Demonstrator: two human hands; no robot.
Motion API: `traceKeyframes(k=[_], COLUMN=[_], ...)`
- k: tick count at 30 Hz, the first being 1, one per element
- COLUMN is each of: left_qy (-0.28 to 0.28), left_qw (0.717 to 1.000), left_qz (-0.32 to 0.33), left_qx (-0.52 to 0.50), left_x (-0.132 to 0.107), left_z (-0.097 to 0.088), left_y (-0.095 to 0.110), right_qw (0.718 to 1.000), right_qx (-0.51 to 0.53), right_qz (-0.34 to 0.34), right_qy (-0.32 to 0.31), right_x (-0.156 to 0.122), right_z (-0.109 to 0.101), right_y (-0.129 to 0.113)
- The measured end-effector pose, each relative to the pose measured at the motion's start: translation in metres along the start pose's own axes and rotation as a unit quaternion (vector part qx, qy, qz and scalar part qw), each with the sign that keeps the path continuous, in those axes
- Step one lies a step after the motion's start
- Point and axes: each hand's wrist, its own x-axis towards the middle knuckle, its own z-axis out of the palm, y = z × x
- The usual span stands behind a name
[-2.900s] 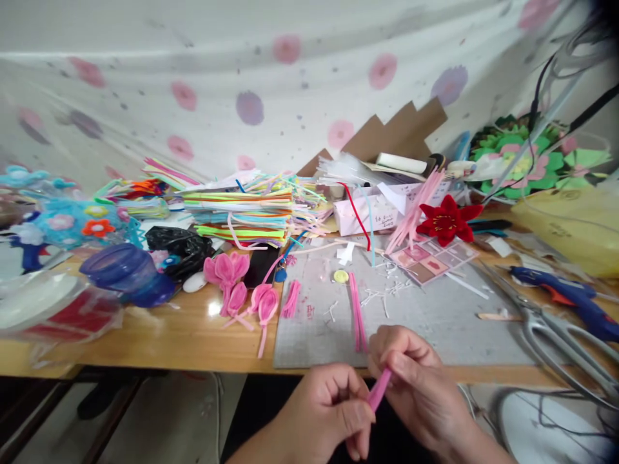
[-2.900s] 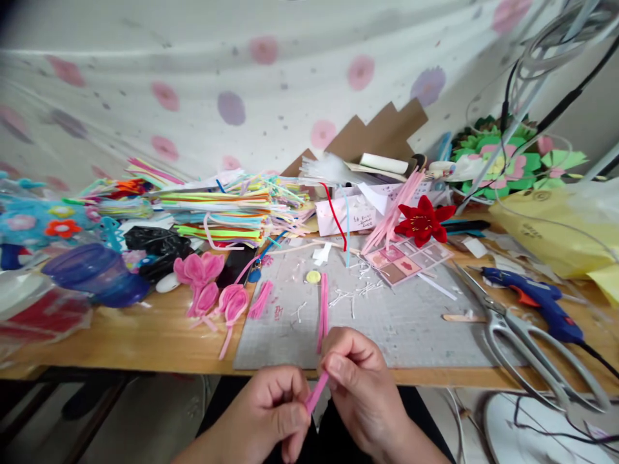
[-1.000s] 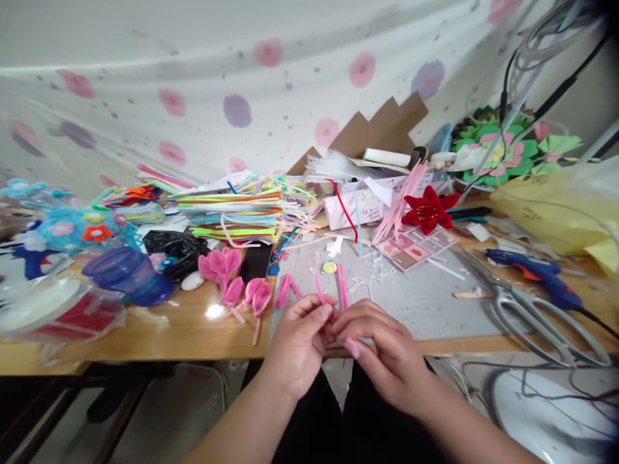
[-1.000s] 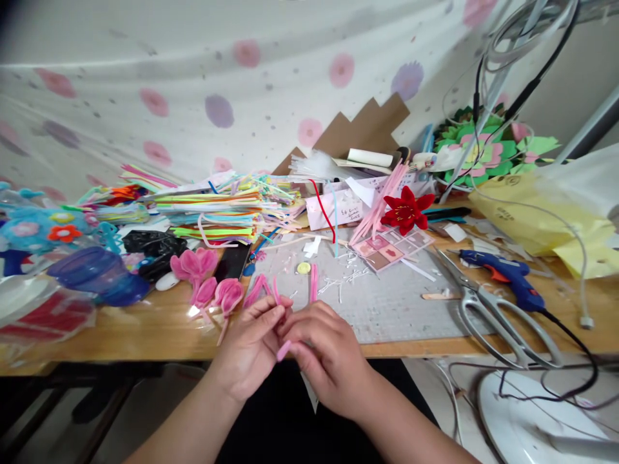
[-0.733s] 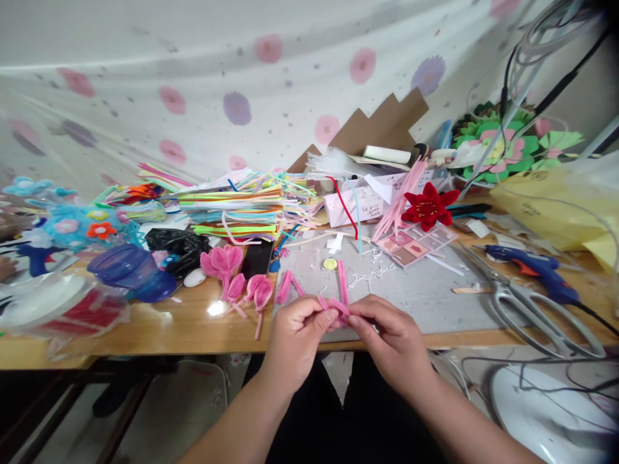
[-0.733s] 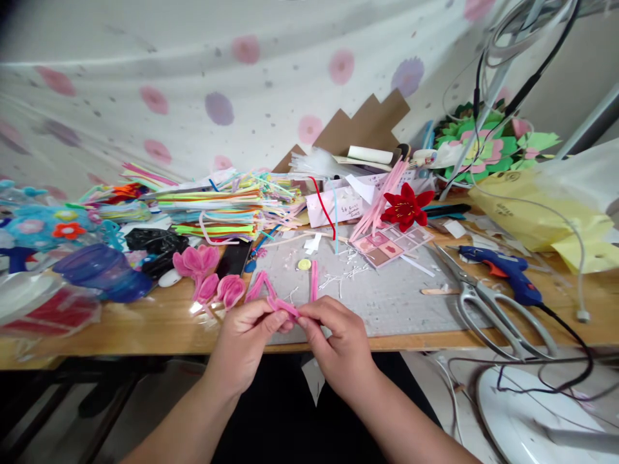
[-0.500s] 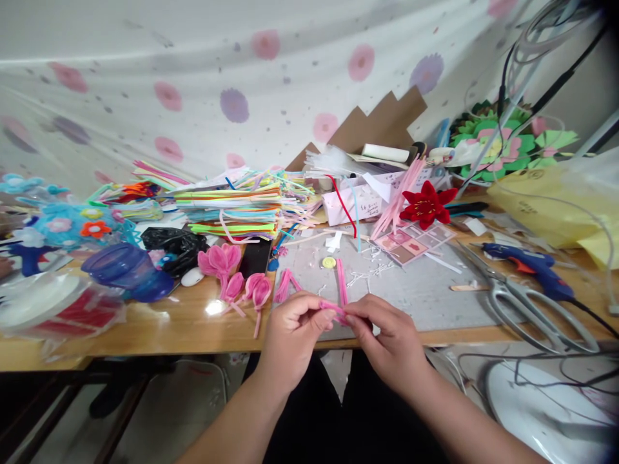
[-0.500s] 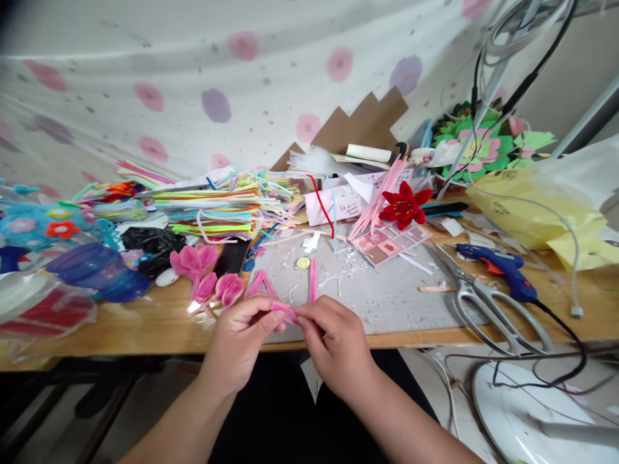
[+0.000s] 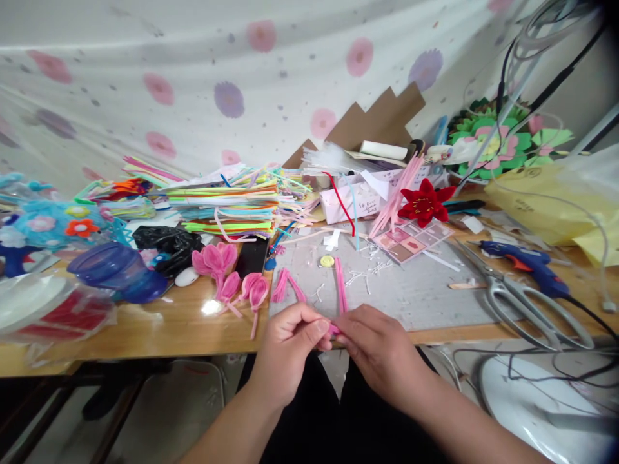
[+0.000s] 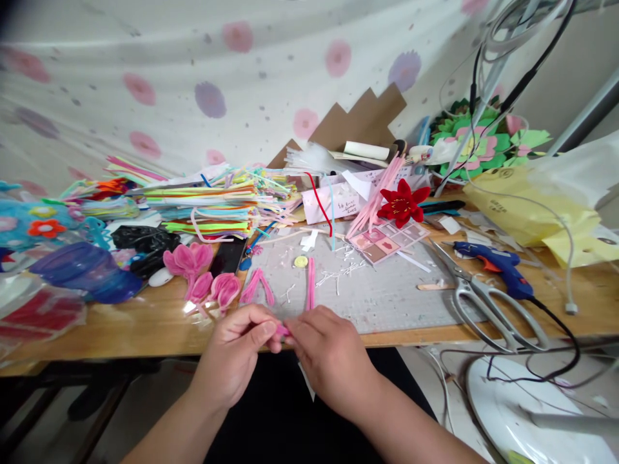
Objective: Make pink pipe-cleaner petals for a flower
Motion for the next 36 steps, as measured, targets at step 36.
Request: traceKeyframes(k=[36], left_qy=[0.122], left_qw=[0.949], left_qz=[-0.134], left_qx=[-0.260], left_x=[-0.029], left_z=[0.009], left_y=[-0.025], right_qw=[0.988], right_qx=[-0.145], right_qz=[-0.051], right_qy=[0.024], right_x=[-0.025], right_z=[0.027], right_y=[0.007])
